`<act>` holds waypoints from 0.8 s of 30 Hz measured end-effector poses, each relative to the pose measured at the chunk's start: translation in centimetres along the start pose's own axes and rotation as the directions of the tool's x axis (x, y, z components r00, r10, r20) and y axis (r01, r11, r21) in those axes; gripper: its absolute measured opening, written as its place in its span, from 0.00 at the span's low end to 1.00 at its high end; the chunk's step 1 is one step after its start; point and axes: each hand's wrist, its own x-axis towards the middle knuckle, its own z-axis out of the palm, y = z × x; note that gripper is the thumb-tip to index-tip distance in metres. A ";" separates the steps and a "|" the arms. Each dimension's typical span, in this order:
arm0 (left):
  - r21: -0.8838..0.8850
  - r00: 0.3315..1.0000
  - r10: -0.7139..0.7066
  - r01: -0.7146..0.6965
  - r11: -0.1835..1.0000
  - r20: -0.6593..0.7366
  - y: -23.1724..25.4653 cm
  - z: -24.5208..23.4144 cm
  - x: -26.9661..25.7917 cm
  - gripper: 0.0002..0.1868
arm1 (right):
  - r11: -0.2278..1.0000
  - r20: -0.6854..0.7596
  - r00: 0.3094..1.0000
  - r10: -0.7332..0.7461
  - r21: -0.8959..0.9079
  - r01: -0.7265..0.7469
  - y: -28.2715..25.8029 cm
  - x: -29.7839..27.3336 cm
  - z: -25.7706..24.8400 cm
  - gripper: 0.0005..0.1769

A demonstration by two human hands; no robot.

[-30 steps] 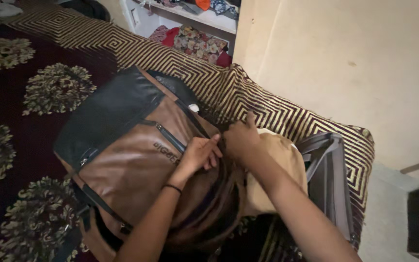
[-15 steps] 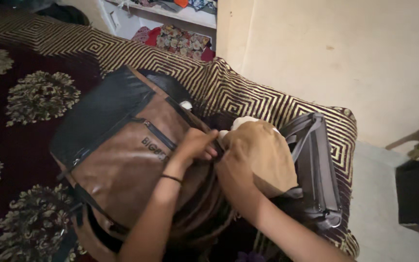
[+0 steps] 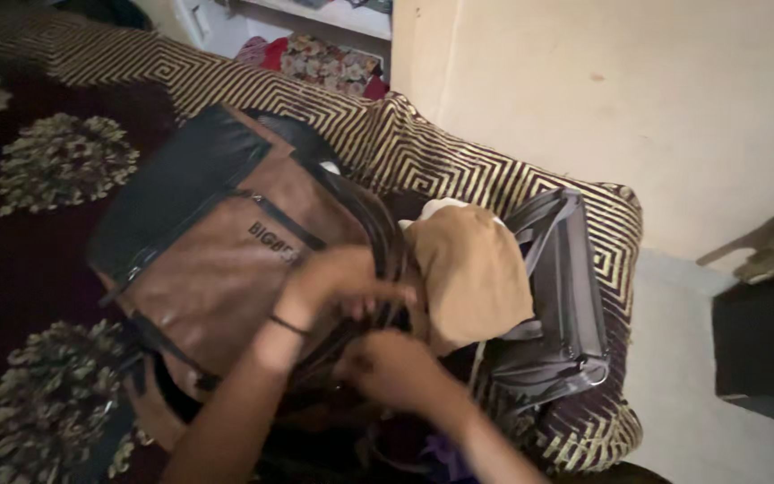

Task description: The person picks up a hair dryer from a dresser, wraps its cord around it, and places it beside a backpack on a bed. They open the backpack, place folded clothes inside, put a small pouch and toiletry items into the backpack, and handle small containers from a nearby shelf while packing.

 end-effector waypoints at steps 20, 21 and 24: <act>-0.696 0.897 -0.042 -0.312 0.647 -0.441 -4.1 6.1 -5.7 0.23 | 0.994 -0.151 0.988 -0.009 0.104 0.025 -6.9 -2.2 8.9 0.16; -0.714 0.891 -0.088 -0.295 0.635 -0.445 -4.0 5.8 -6.4 0.22 | 0.986 -0.106 0.994 -0.012 0.162 0.029 -7.2 -2.3 9.0 0.17; -0.771 0.894 0.027 -0.401 0.495 -0.448 -4.1 4.8 -8.6 0.25 | 0.983 -0.619 0.780 -0.093 0.066 0.170 -7.1 -2.1 7.8 0.07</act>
